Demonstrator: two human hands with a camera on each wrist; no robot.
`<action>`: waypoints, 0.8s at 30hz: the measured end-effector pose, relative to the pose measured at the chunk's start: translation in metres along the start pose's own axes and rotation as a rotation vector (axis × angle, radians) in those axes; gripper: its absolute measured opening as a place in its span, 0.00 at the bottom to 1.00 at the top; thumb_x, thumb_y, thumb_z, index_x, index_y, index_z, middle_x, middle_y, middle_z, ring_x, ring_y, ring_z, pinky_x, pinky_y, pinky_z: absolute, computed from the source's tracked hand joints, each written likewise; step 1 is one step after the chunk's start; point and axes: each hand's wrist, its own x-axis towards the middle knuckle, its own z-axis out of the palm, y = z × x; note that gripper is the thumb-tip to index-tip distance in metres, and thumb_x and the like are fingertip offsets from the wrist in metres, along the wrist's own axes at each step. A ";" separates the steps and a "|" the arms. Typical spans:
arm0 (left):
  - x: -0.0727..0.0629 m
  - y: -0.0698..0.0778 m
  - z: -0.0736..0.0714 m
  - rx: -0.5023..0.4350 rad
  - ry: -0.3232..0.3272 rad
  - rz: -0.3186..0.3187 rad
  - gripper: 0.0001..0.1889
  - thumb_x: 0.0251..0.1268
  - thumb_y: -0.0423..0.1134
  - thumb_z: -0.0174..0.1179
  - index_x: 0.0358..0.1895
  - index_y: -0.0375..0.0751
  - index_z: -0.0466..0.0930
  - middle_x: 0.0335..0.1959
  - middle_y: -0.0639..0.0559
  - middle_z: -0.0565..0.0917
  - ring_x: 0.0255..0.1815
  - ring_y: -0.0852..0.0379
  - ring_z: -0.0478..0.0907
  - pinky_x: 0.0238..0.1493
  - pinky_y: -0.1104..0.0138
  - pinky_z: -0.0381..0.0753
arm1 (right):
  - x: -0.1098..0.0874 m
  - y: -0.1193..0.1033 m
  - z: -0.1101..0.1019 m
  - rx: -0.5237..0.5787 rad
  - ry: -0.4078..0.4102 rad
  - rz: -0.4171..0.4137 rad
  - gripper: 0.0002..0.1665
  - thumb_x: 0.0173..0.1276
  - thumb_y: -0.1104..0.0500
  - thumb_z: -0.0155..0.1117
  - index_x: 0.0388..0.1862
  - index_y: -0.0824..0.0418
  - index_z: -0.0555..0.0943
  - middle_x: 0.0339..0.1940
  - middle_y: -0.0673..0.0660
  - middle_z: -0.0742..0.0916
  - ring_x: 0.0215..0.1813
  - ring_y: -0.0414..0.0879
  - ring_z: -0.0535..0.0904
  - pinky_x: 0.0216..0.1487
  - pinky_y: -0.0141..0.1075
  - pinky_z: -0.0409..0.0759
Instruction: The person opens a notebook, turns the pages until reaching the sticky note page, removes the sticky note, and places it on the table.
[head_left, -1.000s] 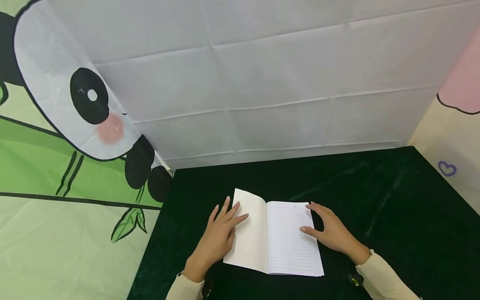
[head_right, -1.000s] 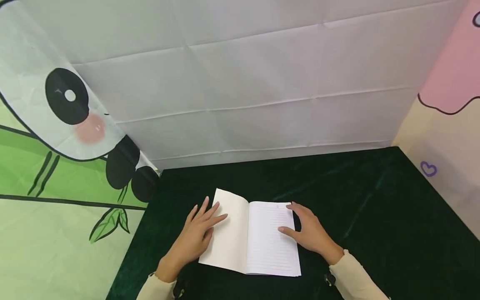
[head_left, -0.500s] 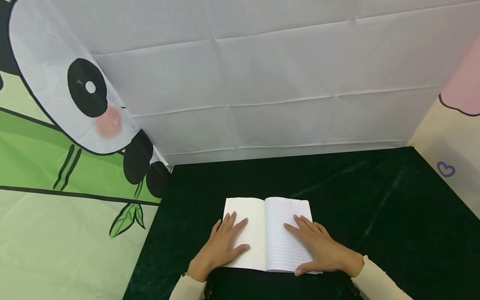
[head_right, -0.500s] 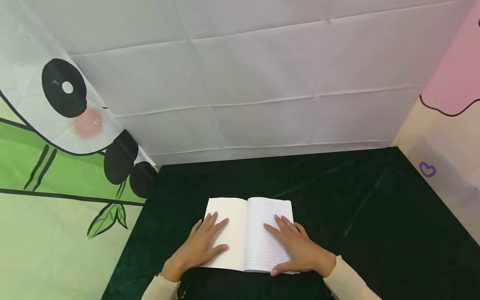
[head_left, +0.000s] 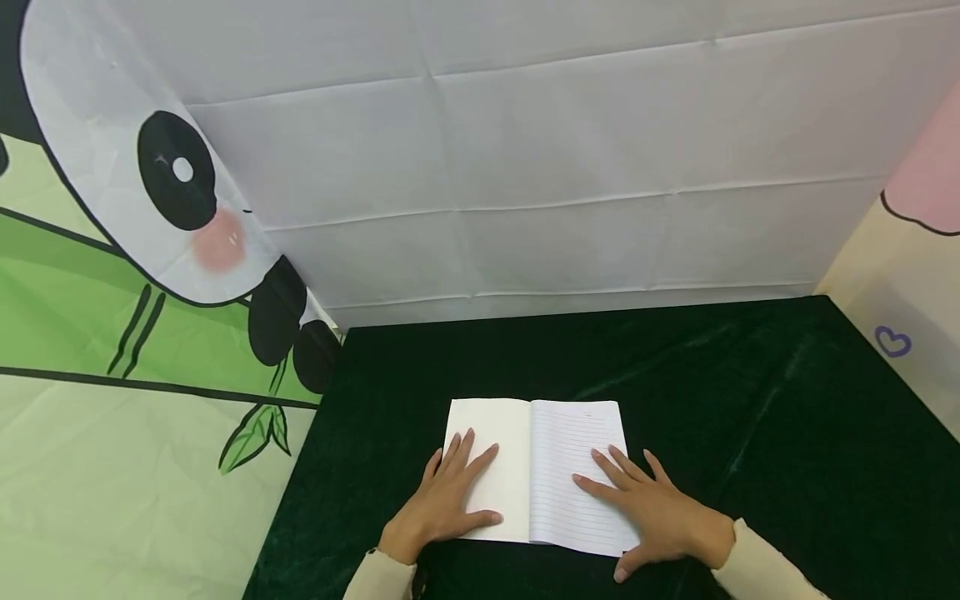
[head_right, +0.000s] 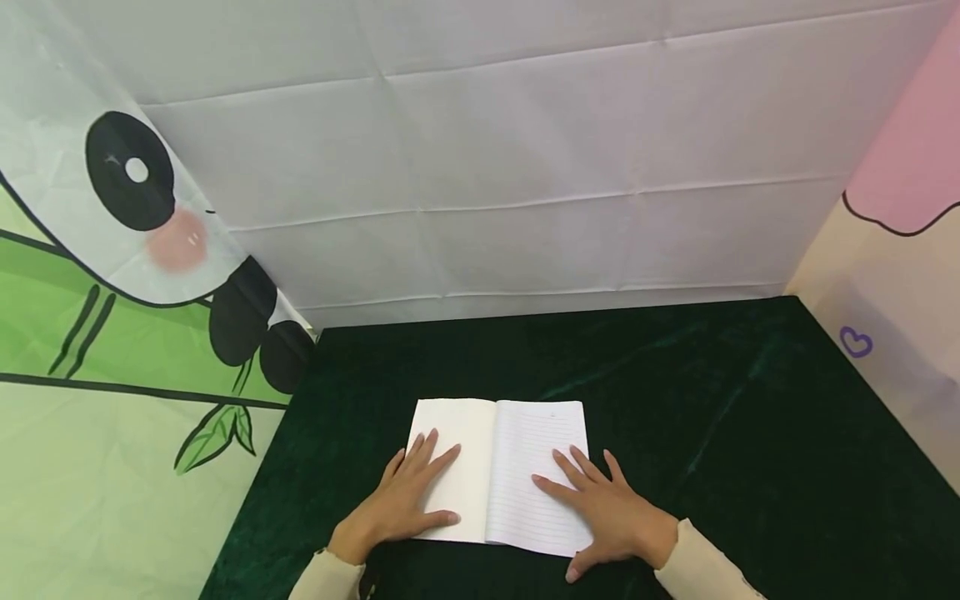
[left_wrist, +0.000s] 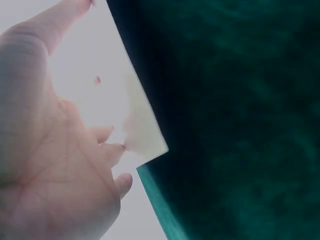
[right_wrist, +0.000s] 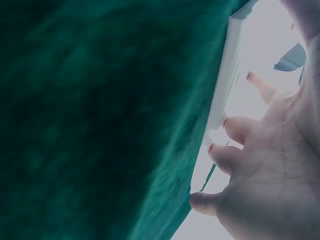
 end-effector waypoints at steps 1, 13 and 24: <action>0.000 -0.001 0.001 0.003 -0.004 -0.002 0.49 0.56 0.72 0.62 0.80 0.62 0.55 0.85 0.46 0.45 0.86 0.39 0.40 0.80 0.35 0.43 | -0.001 0.001 0.000 -0.003 0.009 0.000 0.70 0.36 0.30 0.81 0.80 0.33 0.58 0.85 0.59 0.55 0.84 0.68 0.46 0.71 0.79 0.37; 0.004 -0.008 0.010 -0.023 -0.036 -0.015 0.50 0.55 0.74 0.60 0.80 0.64 0.54 0.85 0.49 0.47 0.86 0.41 0.41 0.79 0.32 0.38 | -0.007 0.015 0.000 0.009 0.071 -0.017 0.65 0.38 0.27 0.77 0.78 0.34 0.62 0.85 0.58 0.57 0.84 0.68 0.47 0.69 0.79 0.32; 0.002 0.010 0.007 -0.078 -0.068 0.023 0.46 0.62 0.52 0.68 0.81 0.50 0.54 0.85 0.51 0.49 0.86 0.48 0.46 0.82 0.43 0.49 | -0.006 0.017 0.001 0.055 0.054 -0.007 0.63 0.43 0.31 0.79 0.79 0.31 0.59 0.85 0.56 0.56 0.84 0.68 0.46 0.63 0.85 0.40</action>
